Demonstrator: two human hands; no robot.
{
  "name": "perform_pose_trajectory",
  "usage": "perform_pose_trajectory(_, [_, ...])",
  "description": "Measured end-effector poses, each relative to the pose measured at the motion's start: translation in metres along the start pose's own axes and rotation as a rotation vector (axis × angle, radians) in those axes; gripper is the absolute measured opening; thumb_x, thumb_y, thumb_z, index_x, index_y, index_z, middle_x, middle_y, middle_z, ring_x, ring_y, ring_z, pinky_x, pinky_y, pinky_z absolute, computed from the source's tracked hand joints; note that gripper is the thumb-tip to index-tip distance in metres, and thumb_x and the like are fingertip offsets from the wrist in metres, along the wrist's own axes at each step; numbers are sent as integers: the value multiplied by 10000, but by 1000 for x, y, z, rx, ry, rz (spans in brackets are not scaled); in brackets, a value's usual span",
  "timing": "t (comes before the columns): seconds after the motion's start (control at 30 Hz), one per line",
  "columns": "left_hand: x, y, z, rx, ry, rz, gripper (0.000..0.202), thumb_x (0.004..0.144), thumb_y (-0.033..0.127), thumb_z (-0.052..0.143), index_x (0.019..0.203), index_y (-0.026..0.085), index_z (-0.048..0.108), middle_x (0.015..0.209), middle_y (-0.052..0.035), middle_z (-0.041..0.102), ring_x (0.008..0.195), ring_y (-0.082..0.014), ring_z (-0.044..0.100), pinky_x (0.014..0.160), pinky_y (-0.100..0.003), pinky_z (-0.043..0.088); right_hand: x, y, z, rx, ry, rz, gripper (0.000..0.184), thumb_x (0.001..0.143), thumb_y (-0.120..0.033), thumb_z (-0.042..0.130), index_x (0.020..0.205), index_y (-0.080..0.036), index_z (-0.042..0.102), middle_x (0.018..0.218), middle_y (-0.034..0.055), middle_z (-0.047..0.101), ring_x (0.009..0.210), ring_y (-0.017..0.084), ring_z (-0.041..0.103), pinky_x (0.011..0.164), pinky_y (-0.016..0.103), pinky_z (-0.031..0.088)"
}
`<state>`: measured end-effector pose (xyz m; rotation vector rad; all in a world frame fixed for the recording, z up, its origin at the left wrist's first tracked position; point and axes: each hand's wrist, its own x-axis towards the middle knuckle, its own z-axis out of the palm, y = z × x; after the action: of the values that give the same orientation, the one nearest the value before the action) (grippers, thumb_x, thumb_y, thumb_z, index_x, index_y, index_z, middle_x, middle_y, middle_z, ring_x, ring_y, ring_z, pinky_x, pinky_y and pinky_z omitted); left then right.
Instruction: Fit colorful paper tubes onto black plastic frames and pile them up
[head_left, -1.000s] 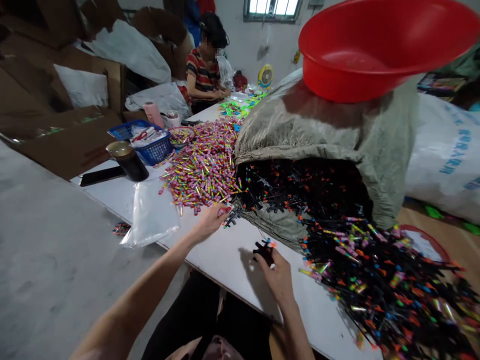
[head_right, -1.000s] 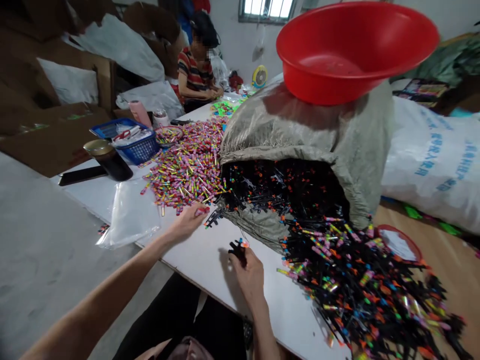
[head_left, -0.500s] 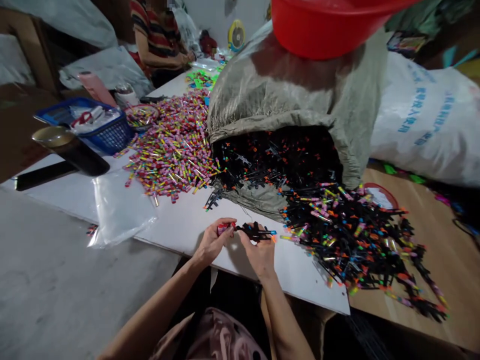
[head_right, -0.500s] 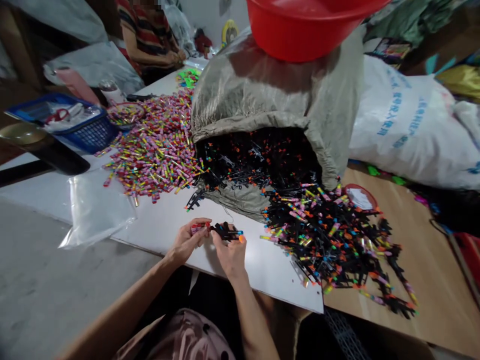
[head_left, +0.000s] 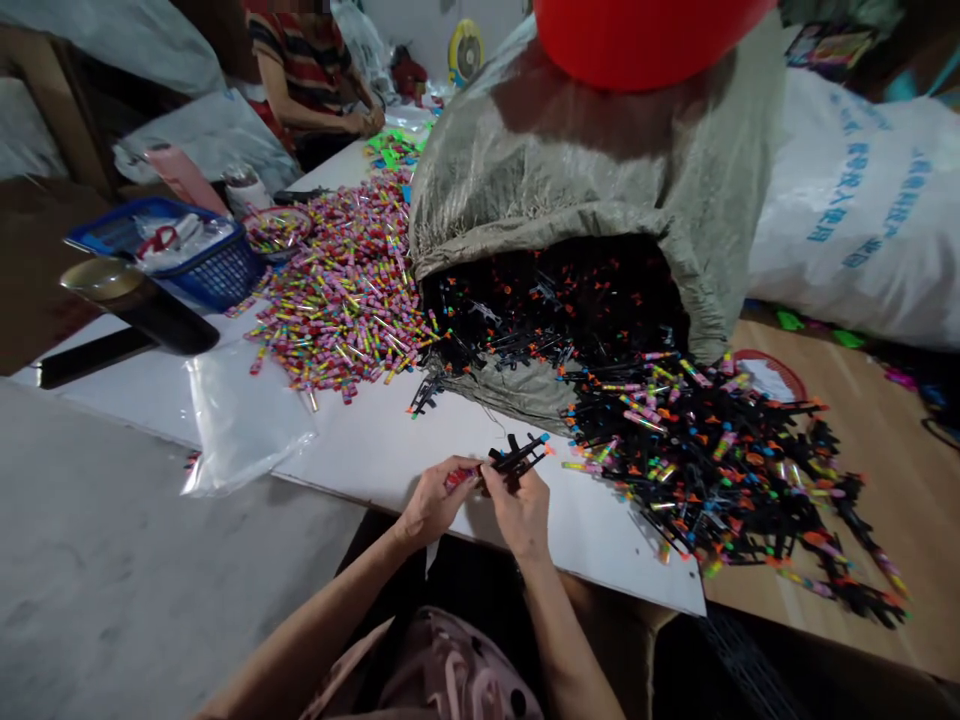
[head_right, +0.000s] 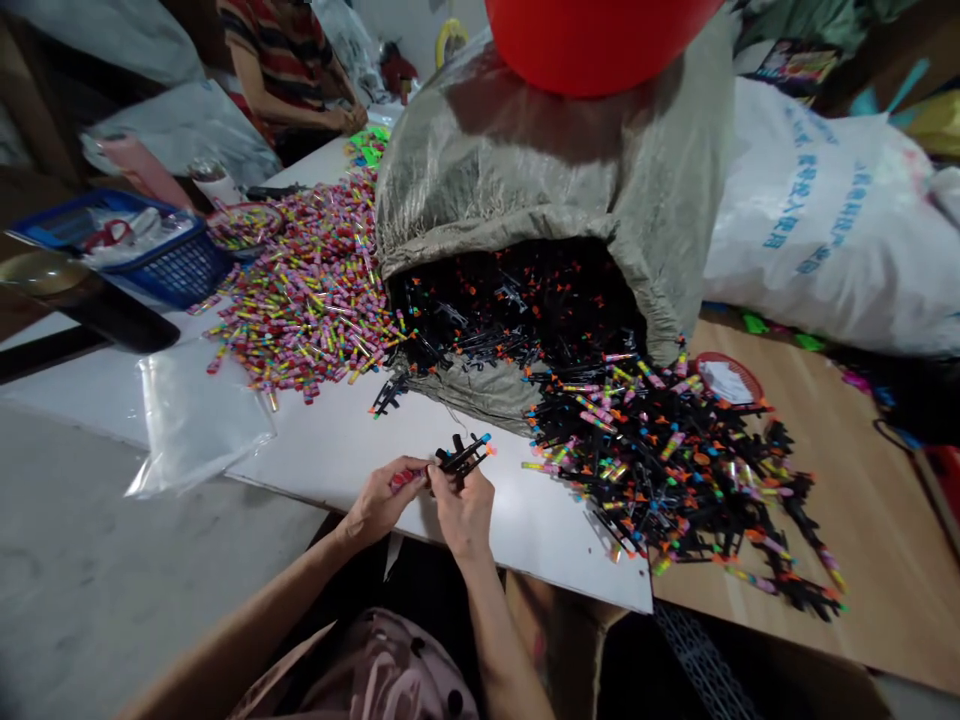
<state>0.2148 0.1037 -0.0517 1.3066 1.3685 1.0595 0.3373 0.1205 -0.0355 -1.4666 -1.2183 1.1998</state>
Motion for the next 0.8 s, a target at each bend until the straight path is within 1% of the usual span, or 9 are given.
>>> perform_pose_trajectory(0.1, [4, -3, -7, -45, 37, -50, 228, 771, 298, 571, 920, 165, 682, 813, -53, 714, 700, -142, 625, 647, -247, 507, 11, -6, -11, 64, -62, -13, 209, 644, -363, 676, 711, -165, 660, 548, 8, 657, 479, 158, 596, 480, 267, 506])
perform_pose_trajectory(0.17, [12, -5, -17, -121, 118, -87, 305, 758, 343, 596, 992, 159, 660, 820, -53, 701, 566, -102, 562, 514, -216, 460, 27, -17, -29, 166, 112, -128, 172, 645, -334, 673, 693, -171, 642, 572, 0, 650, 468, 132, 569, 472, 250, 486])
perform_pose_trajectory(0.27, [21, -13, -31, -309, 282, -178, 541, 711, 405, 645, 1170, 137, 541, 712, -4, 633, 434, -58, 449, 408, -196, 372, 66, -36, -52, 294, 383, -331, 222, 698, -343, 607, 861, -193, 623, 782, 15, 677, 589, 119, 598, 536, 244, 490])
perform_pose_trajectory(0.33, [22, -19, -31, -423, 315, -243, 723, 633, 408, 716, 1253, 156, 443, 739, 13, 610, 481, -71, 506, 436, -199, 395, 94, -42, -47, 137, 307, -370, 292, 716, -323, 598, 975, -189, 600, 885, 40, 675, 693, 138, 621, 609, 267, 510])
perform_pose_trajectory(0.4, [19, -24, -23, -509, 256, -310, 821, 571, 412, 763, 1269, 176, 403, 788, 2, 617, 550, -102, 572, 472, -216, 423, 120, -41, -21, -261, 102, -349, 286, 739, -245, 596, 1012, -162, 600, 941, 71, 676, 767, 156, 633, 705, 288, 518])
perform_pose_trajectory(0.5, [15, -25, -11, -552, 156, -353, 693, 574, 464, 759, 1131, 143, 499, 764, -25, 636, 568, -122, 593, 508, -241, 435, 152, -41, 32, -761, -123, -280, 285, 775, -105, 551, 1052, -147, 606, 1082, 116, 652, 939, 190, 627, 839, 302, 481])
perform_pose_trajectory(0.6, [19, -16, -15, -520, 152, -314, 551, 580, 465, 761, 972, 125, 575, 755, -50, 660, 600, -120, 591, 560, -249, 446, 170, -47, 64, -838, -130, -244, 313, 739, -5, 530, 1021, -108, 620, 1048, 165, 659, 995, 257, 619, 834, 341, 471])
perform_pose_trajectory(0.7, [29, -7, -27, -515, 221, -257, 521, 594, 450, 756, 965, 120, 597, 742, -44, 662, 551, -85, 532, 513, -217, 394, 160, -51, 56, -860, -141, -231, 295, 768, -40, 514, 1041, -97, 611, 994, 164, 679, 941, 265, 640, 814, 353, 476])
perform_pose_trajectory(0.8, [39, -5, -31, -550, 286, -208, 539, 606, 480, 737, 973, 108, 603, 672, -17, 627, 481, -55, 430, 437, -194, 284, 117, -43, 29, -651, -175, -288, 286, 816, -206, 523, 1083, -132, 597, 946, 108, 701, 863, 223, 659, 774, 318, 504])
